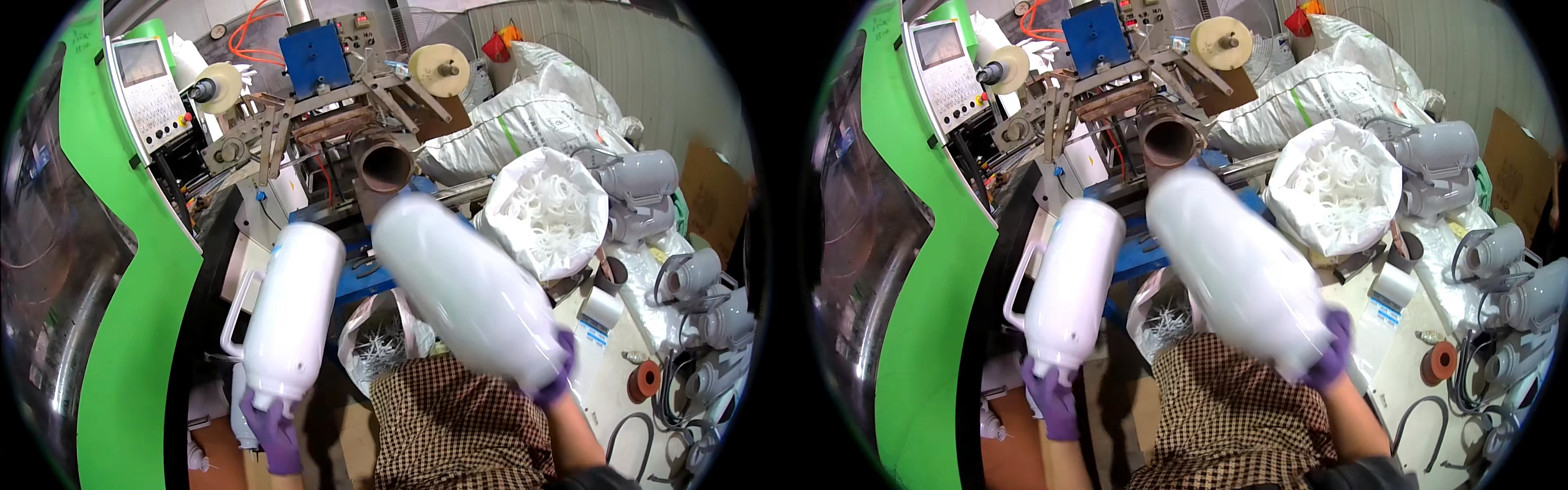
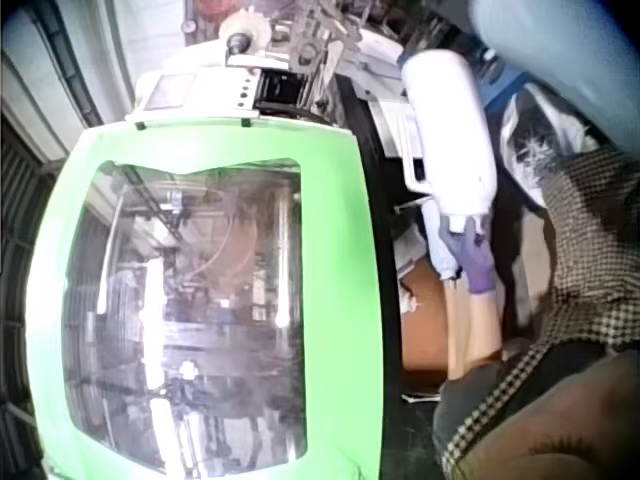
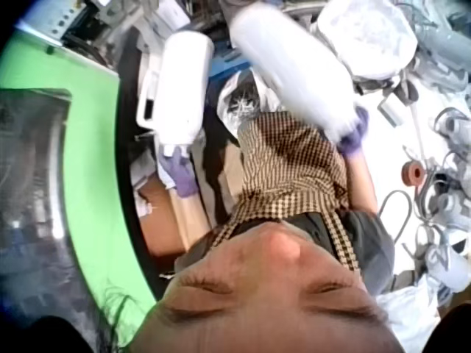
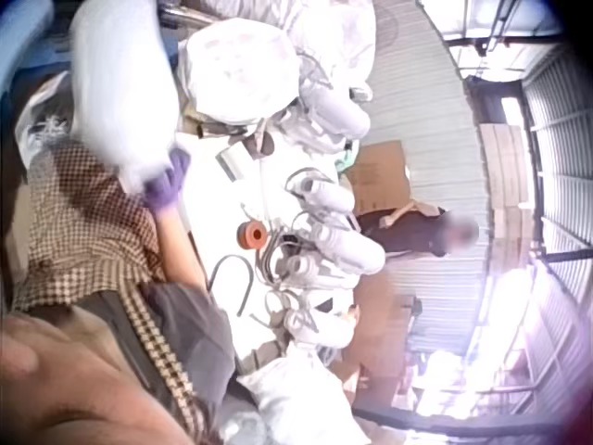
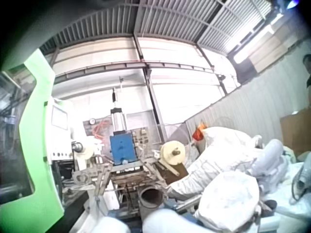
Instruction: The person repeatedly picks up white plastic containers, inserts gray handles into the openings, and places the assembled units into a cardboard box. The person also handles rolls of labels and other components on the workbench.
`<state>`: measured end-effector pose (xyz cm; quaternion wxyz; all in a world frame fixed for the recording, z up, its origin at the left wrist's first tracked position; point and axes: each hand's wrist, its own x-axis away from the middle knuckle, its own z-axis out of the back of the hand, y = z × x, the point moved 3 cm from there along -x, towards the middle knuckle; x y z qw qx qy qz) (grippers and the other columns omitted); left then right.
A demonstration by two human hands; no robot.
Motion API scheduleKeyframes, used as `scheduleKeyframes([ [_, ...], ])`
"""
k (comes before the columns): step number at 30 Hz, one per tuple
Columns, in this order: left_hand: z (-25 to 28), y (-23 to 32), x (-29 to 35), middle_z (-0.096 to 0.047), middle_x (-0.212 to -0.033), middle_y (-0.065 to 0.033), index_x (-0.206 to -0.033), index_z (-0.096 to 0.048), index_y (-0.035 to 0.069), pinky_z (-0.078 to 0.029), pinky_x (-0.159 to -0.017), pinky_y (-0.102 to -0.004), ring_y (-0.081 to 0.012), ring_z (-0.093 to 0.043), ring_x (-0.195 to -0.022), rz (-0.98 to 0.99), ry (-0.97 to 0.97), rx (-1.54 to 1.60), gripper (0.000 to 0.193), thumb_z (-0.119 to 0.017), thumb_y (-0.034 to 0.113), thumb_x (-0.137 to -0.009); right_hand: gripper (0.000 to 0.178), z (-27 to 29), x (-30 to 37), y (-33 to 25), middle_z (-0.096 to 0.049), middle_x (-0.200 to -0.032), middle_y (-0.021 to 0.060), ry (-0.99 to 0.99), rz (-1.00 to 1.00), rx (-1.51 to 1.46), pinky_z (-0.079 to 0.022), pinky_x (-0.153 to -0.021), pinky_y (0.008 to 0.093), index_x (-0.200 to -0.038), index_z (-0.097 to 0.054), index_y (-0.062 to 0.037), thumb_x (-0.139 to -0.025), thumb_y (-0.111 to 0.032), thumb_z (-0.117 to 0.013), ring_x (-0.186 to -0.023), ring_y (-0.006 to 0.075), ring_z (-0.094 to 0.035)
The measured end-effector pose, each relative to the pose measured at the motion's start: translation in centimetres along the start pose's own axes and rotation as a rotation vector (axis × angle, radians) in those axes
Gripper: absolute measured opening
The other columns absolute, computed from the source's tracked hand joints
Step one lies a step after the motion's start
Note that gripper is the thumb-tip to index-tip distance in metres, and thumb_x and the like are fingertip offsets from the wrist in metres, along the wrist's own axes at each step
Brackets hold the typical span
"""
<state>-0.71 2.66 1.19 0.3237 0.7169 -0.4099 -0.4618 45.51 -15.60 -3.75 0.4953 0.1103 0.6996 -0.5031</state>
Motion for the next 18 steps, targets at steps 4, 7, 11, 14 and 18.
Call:
scheduleKeyframes([
  [4, -6.3, -1.1, -5.8, -0.037, -0.153, -0.0142, -0.129, -0.047, 0.006, -0.044, -0.109, -0.0405, -0.0272, -0.045, -0.134, -0.371, -0.180, -0.438, 0.059, -0.076, 0.003, -0.078, 0.069, 5.5, -1.1, -5.9, -0.070, -0.104, 0.0109, 0.141, -0.614, -0.534, -0.056, -0.082, 0.0367, -0.102, -0.069, -0.0003, -0.056, -0.044, -0.096, -0.088, 0.0220, -0.067],
  [7, -19.8, -3.3, -8.0, -0.048, -0.146, -0.0188, -0.101, -0.063, 0.008, -0.038, -0.114, -0.0494, -0.0437, -0.041, -0.138, -0.904, -0.418, -0.979, 0.039, -0.079, 0.006, -0.066, 0.055, 12.5, -3.1, -2.0, -0.067, -0.079, 0.0096, -0.224, -0.278, -0.289, -0.048, -0.062, 0.0340, -0.066, -0.061, -0.0075, -0.052, -0.046, -0.097, -0.070, 0.0231, -0.064],
  [11, -32.6, -5.5, -9.2, -0.046, -0.151, -0.0093, -0.098, -0.068, 0.010, -0.037, -0.106, -0.0658, -0.0537, -0.034, -0.139, -1.114, -0.497, -1.275, 0.029, -0.074, 0.006, -0.070, 0.054, 10.8, -4.5, -2.0, -0.064, -0.073, 0.0084, -0.342, -0.207, -0.388, -0.044, -0.057, 0.0328, -0.066, -0.064, -0.0105, -0.051, -0.050, -0.098, -0.064, 0.0243, -0.061],
  [14, -36.7, -8.8, -15.7, -0.042, -0.155, -0.0021, -0.114, -0.069, 0.019, -0.037, -0.102, -0.0694, -0.0505, -0.030, -0.143, -1.094, -0.576, -1.646, 0.038, -0.073, 0.014, -0.076, 0.039, 6.3, -6.9, -3.4, -0.068, -0.077, 0.0077, -0.480, -0.054, -0.557, -0.044, -0.057, 0.0334, -0.072, -0.074, -0.0136, -0.059, -0.040, -0.098, -0.064, 0.0242, -0.061],
  [18, -39.2, -11.3, -22.3, -0.050, -0.147, 0.0014, -0.125, -0.065, 0.027, -0.038, -0.096, -0.0795, -0.0437, -0.030, -0.147, -1.175, -0.792, -1.846, 0.042, -0.071, 0.034, -0.084, 0.030, 3.3, -7.5, -3.5, -0.066, -0.077, 0.0037, -0.662, 0.048, -0.597, -0.042, -0.060, 0.0344, -0.073, -0.077, -0.0177, -0.060, -0.036, -0.098, -0.069, 0.0236, -0.059],
])
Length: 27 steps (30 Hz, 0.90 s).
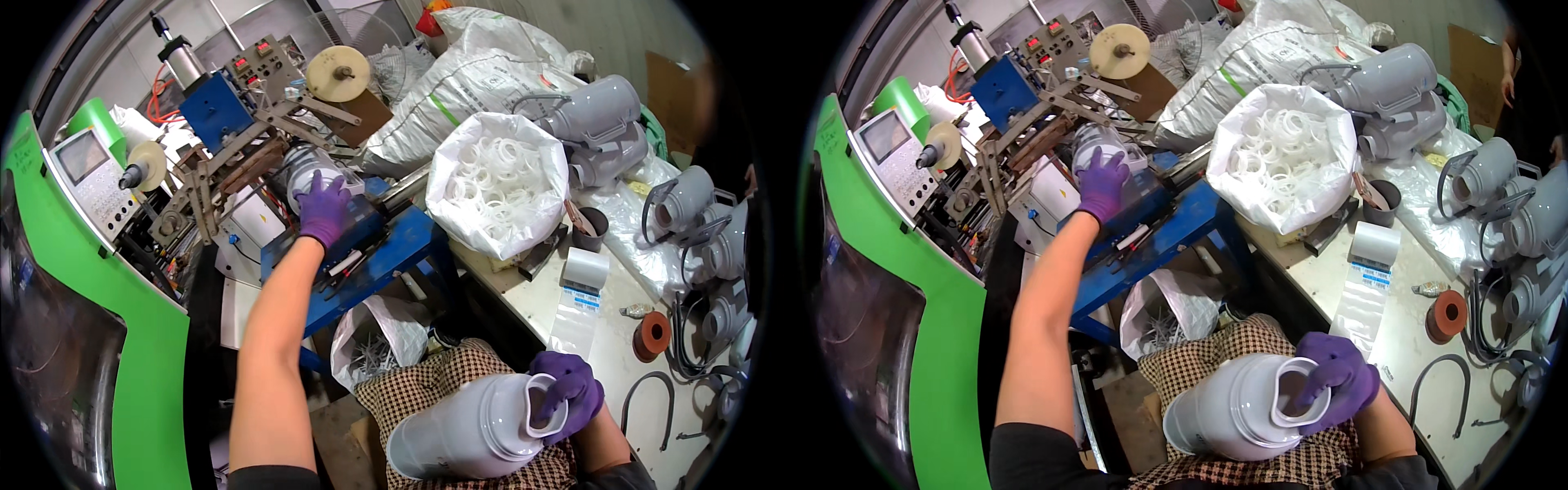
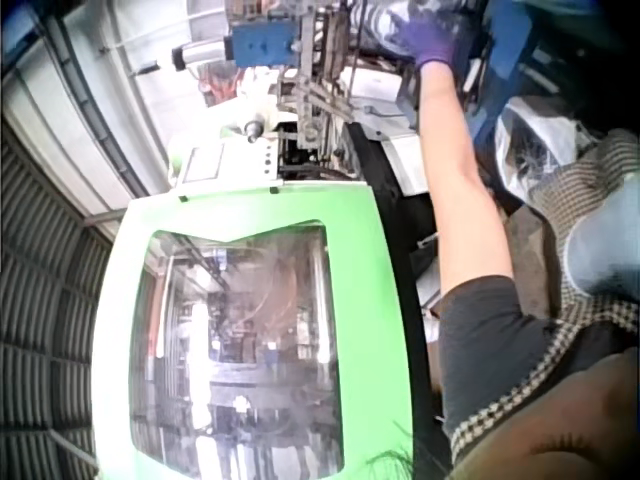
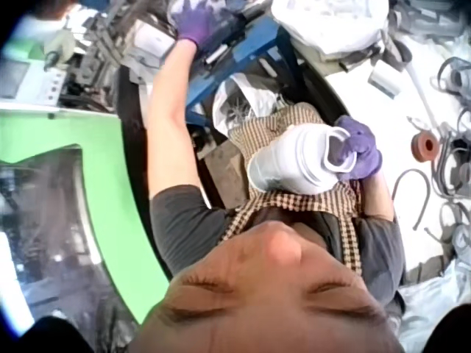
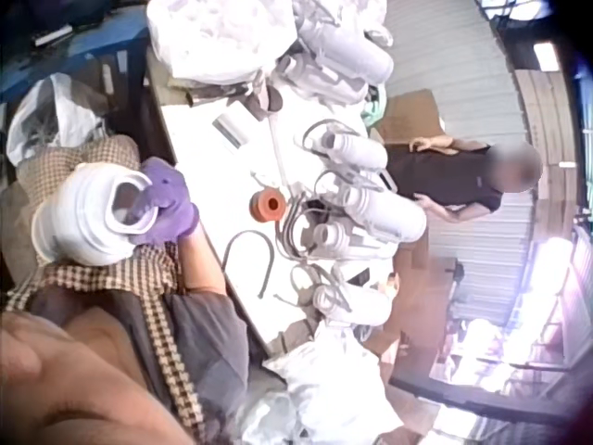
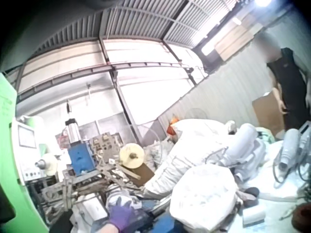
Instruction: The person repeatedly picks up white plastic containers, inserts gray handles into the openings, and places the assembled units into a cardboard box. The person also handles rolls of labels and other components on the workbench.
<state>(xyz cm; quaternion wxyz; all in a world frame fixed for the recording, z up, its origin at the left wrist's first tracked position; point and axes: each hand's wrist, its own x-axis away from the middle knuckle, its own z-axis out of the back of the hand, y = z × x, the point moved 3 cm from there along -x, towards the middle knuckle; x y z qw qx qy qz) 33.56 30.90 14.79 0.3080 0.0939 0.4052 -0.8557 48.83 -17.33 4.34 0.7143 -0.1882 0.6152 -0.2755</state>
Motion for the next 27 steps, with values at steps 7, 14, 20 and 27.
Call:
scheduleKeyframes([
  [7, 2.9, 0.4, 3.5, -0.038, -0.161, -0.0039, -0.122, -0.064, 0.026, -0.016, -0.117, -0.0656, -0.0366, -0.026, -0.153, -0.243, -0.021, 0.287, 0.046, -0.073, 0.022, -0.077, 0.032, -2.1, -0.8, -0.2, -0.068, -0.082, 0.0051, 0.019, 0.031, -0.075, -0.043, -0.060, 0.0346, -0.073, -0.076, -0.0168, -0.060, -0.036, -0.097, -0.069, 0.0244, -0.060],
  [14, 12.0, 14.4, 17.2, -0.055, -0.148, -0.0078, -0.111, -0.068, 0.018, -0.019, -0.122, -0.0575, -0.0293, -0.044, -0.144, -0.313, 0.332, 1.082, 0.030, -0.073, 0.029, -0.084, 0.029, -2.7, 2.6, -2.2, -0.068, -0.073, 0.0003, 0.281, -0.123, 0.043, -0.046, -0.061, 0.0340, -0.067, -0.075, -0.0201, -0.052, -0.029, -0.098, -0.064, 0.0231, -0.065],
  [20, 19.3, 14.7, 22.1, -0.044, -0.153, -0.0276, -0.141, -0.058, 0.006, -0.033, -0.117, -0.0532, -0.0457, -0.042, -0.143, -0.512, 0.043, 1.981, 0.081, -0.086, 0.044, -0.075, 0.101, -3.5, -1.1, 0.9, -0.062, -0.113, 0.0073, 0.230, -0.332, 0.218, -0.047, -0.095, 0.0356, -0.142, -0.044, -0.0039, -0.063, -0.043, -0.094, -0.104, 0.0223, -0.060],
  [27, 21.1, 10.7, 19.8, -0.060, -0.129, -0.0208, -0.127, -0.055, 0.006, -0.050, -0.102, -0.0446, -0.0340, -0.061, -0.118, -0.291, -0.125, 1.671, 0.087, -0.095, 0.038, -0.056, 0.089, -3.7, -1.7, 2.5, -0.057, -0.122, 0.0107, 0.428, -0.352, -0.111, -0.049, -0.096, 0.0312, -0.159, -0.028, -0.0021, -0.091, -0.028, -0.078, -0.105, 0.0153, -0.058],
])
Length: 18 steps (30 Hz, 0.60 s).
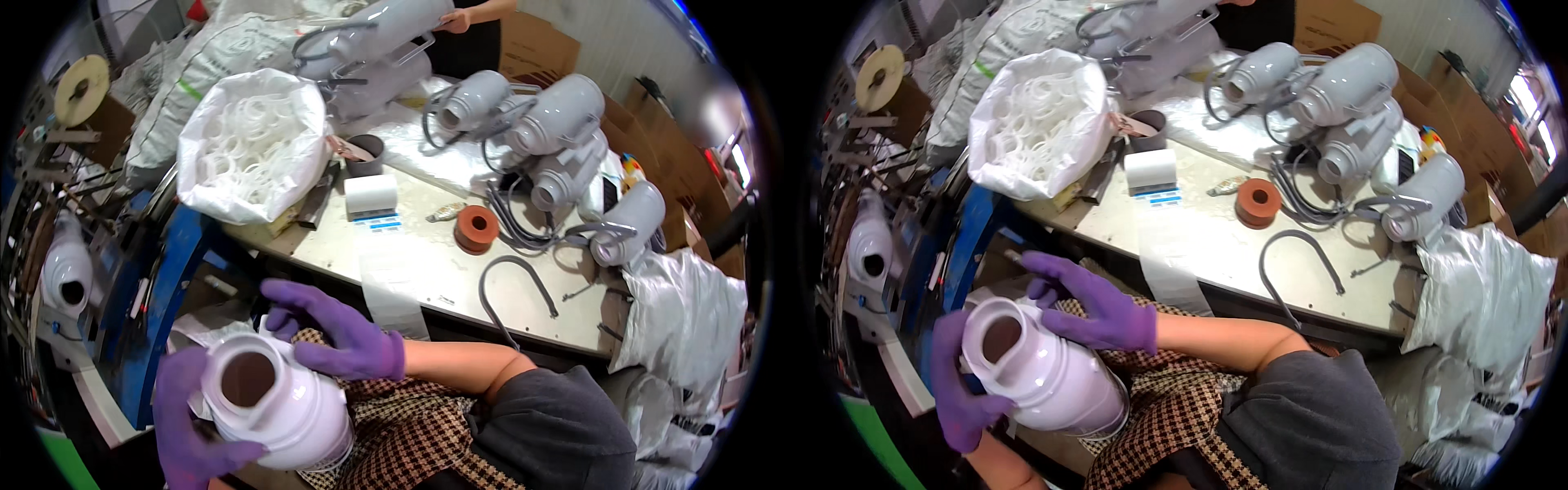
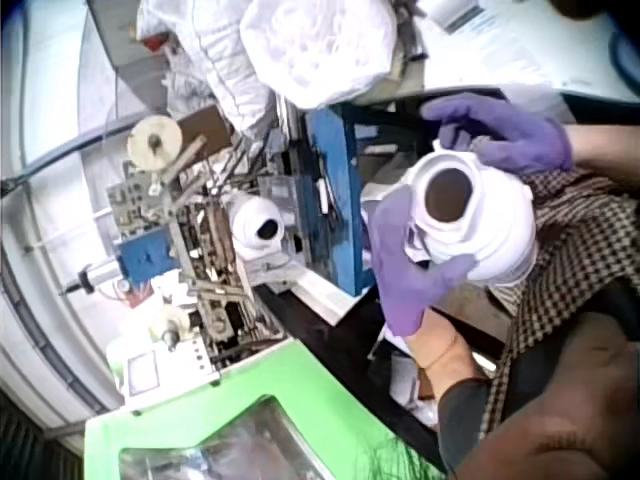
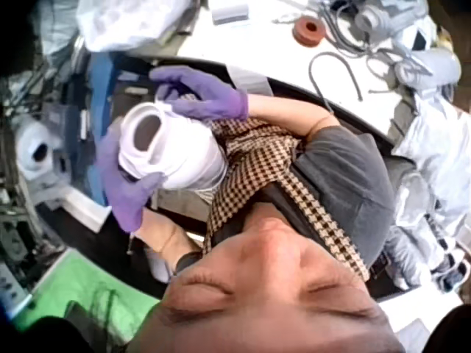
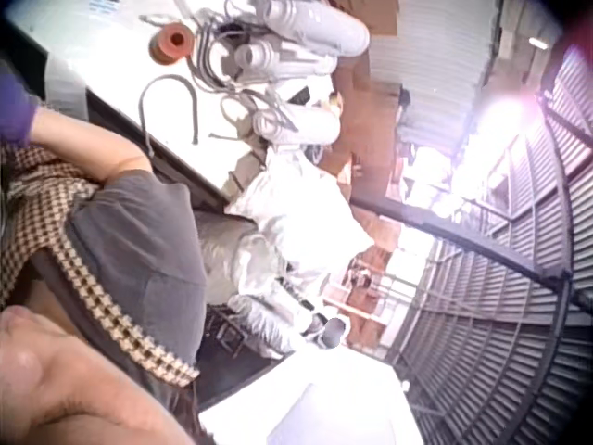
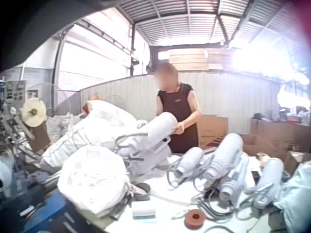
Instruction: The person repeatedly picks up white plastic containers, inserts gray handles into the openings, and places the assembled units into a cardboard box. The person also handles rolls of labels and other components on the workbench.
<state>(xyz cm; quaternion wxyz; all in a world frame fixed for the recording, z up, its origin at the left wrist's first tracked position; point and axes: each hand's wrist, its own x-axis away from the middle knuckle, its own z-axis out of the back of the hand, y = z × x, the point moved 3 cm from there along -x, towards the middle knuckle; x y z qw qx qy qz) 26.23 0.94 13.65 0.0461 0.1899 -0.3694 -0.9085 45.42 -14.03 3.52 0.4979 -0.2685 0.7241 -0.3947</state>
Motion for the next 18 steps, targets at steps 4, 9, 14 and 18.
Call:
scheduleKeyframes([
  [4, -1.2, 4.3, 2.1, -0.061, -0.120, -0.0227, -0.102, -0.056, 0.012, -0.050, -0.094, -0.0438, -0.0357, -0.061, -0.111, -0.180, -0.160, -0.096, 0.068, -0.094, 0.038, -0.052, 0.046, 7.2, 7.9, -2.5, -0.071, -0.113, 0.0138, 0.076, 0.034, 1.114, -0.054, -0.090, 0.0428, -0.123, -0.068, -0.0089, -0.083, -0.025, -0.083, -0.099, 0.0319, -0.068],
  [9, 3.0, -3.0, 2.1, -0.060, -0.133, -0.0206, -0.103, -0.055, 0.008, -0.043, -0.108, -0.0453, -0.0341, -0.059, -0.123, 0.007, 0.382, 0.066, 0.047, -0.081, 0.037, -0.076, 0.041, 24.5, 24.9, -6.8, -0.070, -0.098, 0.0174, 0.456, -0.920, 2.005, -0.052, -0.083, 0.0464, -0.098, -0.066, -0.0075, -0.078, -0.041, -0.078, -0.096, 0.0386, -0.067],
  [14, 3.9, -15.2, 2.1, -0.064, -0.122, -0.0067, -0.139, -0.056, 0.002, -0.046, -0.100, -0.0326, -0.0156, -0.058, -0.110, 0.483, 0.520, 0.323, 0.061, -0.074, 0.039, -0.094, 0.032, 33.0, 35.4, -5.4, -0.066, -0.105, 0.0210, 0.562, -0.629, 1.842, -0.052, -0.092, 0.0470, -0.117, -0.057, -0.0008, -0.095, -0.023, -0.064, -0.106, 0.0401, -0.065],
  [18, -1.0, -16.6, 3.4, -0.062, -0.130, -0.0150, -0.147, -0.044, -0.007, -0.046, -0.104, -0.0310, -0.0188, -0.060, -0.116, 0.560, 0.437, 0.540, 0.077, -0.068, 0.046, -0.096, 0.014, 22.6, 18.6, -5.1, -0.054, -0.091, 0.0057, 0.874, -0.317, 0.723, -0.047, -0.053, 0.0250, -0.110, -0.054, -0.0007, -0.106, -0.013, -0.051, -0.068, 0.0109, -0.059],
])
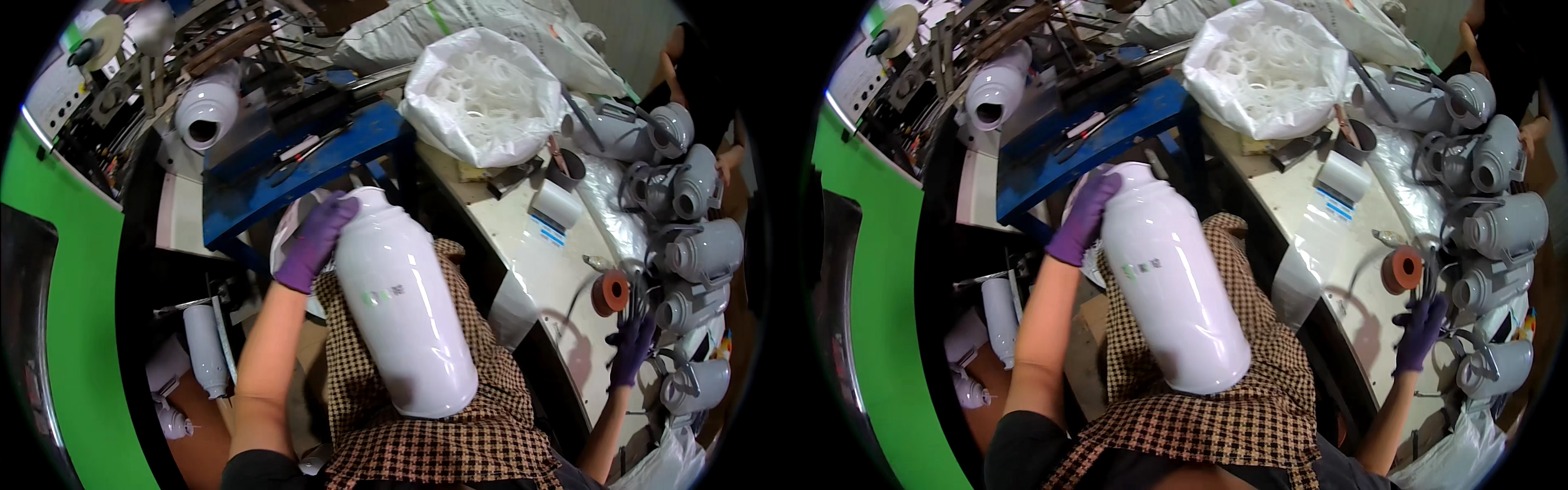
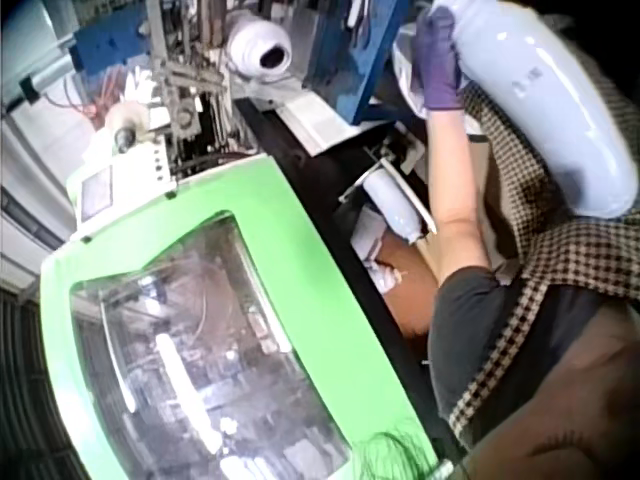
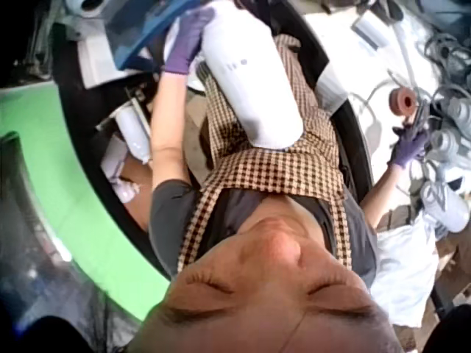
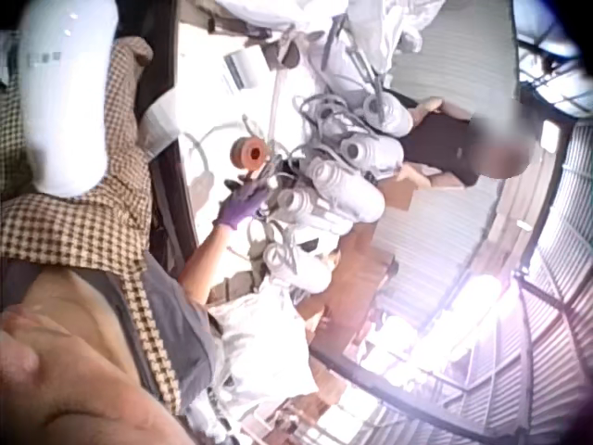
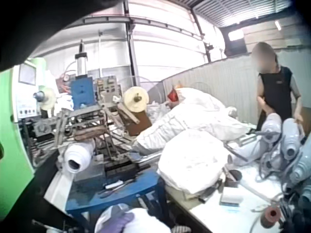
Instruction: The person repeatedly picks up white plastic containers, inserts gray handles into the openings, and places the assembled units into a cardboard box. The person also handles rolls of labels and other components on the workbench.
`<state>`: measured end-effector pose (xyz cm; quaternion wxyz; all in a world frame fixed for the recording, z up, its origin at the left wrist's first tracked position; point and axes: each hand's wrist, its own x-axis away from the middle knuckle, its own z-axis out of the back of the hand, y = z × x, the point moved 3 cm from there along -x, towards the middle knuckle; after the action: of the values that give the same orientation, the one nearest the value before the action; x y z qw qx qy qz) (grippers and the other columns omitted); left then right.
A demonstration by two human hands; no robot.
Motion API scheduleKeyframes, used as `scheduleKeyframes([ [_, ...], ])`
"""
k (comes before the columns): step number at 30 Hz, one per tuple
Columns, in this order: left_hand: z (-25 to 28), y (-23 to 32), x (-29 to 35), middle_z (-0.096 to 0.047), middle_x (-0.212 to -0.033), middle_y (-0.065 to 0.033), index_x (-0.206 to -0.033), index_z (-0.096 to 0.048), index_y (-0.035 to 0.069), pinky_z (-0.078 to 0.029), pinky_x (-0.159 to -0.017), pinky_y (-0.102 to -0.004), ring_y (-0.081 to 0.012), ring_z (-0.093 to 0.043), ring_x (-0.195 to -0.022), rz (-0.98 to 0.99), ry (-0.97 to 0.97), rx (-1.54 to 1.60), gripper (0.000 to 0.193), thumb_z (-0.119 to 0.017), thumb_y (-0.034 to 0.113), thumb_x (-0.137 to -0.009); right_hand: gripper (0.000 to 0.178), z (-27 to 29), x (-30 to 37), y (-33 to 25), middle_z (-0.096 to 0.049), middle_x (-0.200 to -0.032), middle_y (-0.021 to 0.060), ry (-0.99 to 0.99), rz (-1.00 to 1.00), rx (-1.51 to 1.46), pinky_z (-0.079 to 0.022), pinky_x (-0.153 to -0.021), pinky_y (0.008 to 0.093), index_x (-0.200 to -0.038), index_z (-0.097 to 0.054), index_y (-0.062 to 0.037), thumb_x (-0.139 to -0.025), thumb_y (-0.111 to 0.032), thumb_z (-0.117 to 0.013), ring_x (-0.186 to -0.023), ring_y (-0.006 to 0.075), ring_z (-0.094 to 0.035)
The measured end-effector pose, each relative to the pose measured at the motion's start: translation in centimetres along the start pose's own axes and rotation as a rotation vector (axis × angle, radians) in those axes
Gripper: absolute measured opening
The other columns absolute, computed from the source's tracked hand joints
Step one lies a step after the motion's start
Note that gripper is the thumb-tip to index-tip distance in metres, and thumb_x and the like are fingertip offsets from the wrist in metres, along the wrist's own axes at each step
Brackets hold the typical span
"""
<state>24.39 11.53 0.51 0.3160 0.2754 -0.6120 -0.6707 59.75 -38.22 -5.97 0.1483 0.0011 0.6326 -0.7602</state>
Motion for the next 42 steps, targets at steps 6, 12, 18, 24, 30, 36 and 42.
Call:
scheduleKeyframes([
  [6, -2.4, 2.2, -0.6, -0.064, -0.123, -0.0097, -0.140, -0.053, 0.000, -0.049, -0.093, -0.0300, -0.0150, -0.061, -0.106, -0.030, -0.111, -0.230, 0.051, -0.054, 0.035, -0.103, 0.048, -26.4, 0.1, -16.6, -0.038, -0.068, -0.0047, -0.684, 0.414, -0.295, -0.041, -0.047, 0.0204, -0.141, -0.052, 0.0002, -0.093, -0.001, -0.046, -0.049, 0.0054, -0.036],
  [12, -2.2, -0.9, 3.0, -0.060, -0.133, -0.0133, -0.125, -0.060, 0.001, -0.042, -0.111, -0.0363, -0.0220, -0.057, -0.122, -0.207, -0.017, 0.866, 0.063, -0.040, 0.057, -0.106, 0.031, -39.4, 5.1, -18.0, -0.044, -0.065, -0.0043, -1.068, -0.398, -0.750, -0.038, -0.046, 0.0209, -0.126, -0.058, -0.0052, -0.106, -0.028, -0.051, -0.046, 0.0067, -0.041],
  [18, 1.0, -3.3, 4.0, -0.067, -0.121, -0.0145, -0.088, -0.063, 0.003, -0.035, -0.117, -0.0412, -0.0268, -0.053, -0.130, -0.447, -0.203, 1.367, 0.030, -0.053, 0.027, -0.103, 0.038, -42.3, 6.7, -16.5, -0.035, -0.061, -0.0076, -1.293, -0.377, -1.018, -0.033, -0.048, 0.0180, -0.139, -0.053, -0.0001, -0.107, -0.020, -0.048, -0.046, 0.0032, -0.034],
  [24, 0.7, -6.7, 1.5, -0.058, -0.112, -0.0032, -0.108, -0.059, 0.006, -0.043, -0.096, -0.0300, -0.0121, -0.053, -0.100, -0.315, -0.112, 1.002, 0.018, -0.062, 0.021, -0.097, 0.046, -42.8, 6.7, -14.3, -0.037, -0.064, -0.0062, -1.368, -0.486, -1.384, -0.037, -0.054, 0.0177, -0.151, -0.041, 0.0021, -0.108, -0.015, -0.044, -0.048, 0.0042, -0.035],
  [30, -0.1, -2.2, 2.6, -0.056, -0.103, 0.0010, -0.095, -0.062, 0.010, -0.042, -0.093, -0.0281, -0.0117, -0.053, -0.101, -0.156, -0.001, 0.623, 0.007, -0.066, 0.012, -0.089, 0.054, -42.8, 5.0, -12.2, -0.044, -0.085, 0.0014, -1.385, -0.409, -1.447, -0.044, -0.070, 0.0236, -0.155, -0.037, -0.0020, -0.108, -0.027, -0.046, -0.071, 0.0111, -0.047],
  [36, -2.0, 3.3, 8.0, -0.063, -0.095, 0.0015, -0.076, -0.065, 0.017, -0.047, -0.090, -0.0423, -0.0238, -0.058, -0.100, -1.421, 0.012, -0.384, 0.011, -0.075, 0.019, -0.079, 0.085, -42.6, 8.2, -16.1, -0.047, -0.151, 0.0221, -1.416, -0.663, -1.242, -0.029, -0.121, 0.0546, -0.160, -0.029, -0.0088, -0.099, -0.065, -0.044, -0.144, 0.0387, -0.039],
  [42, 0.3, 1.1, 3.9, -0.065, -0.095, -0.0081, -0.072, -0.066, 0.009, -0.035, -0.118, -0.0467, -0.0252, -0.062, -0.101, -0.839, -0.346, 0.240, 0.009, -0.074, 0.012, -0.077, 0.061, -41.3, 6.9, -15.0, -0.061, -0.132, 0.0158, -1.568, -0.364, -0.728, -0.044, -0.111, 0.0409, -0.141, -0.051, -0.0014, -0.095, -0.040, -0.061, -0.122, 0.0275, -0.060],
])
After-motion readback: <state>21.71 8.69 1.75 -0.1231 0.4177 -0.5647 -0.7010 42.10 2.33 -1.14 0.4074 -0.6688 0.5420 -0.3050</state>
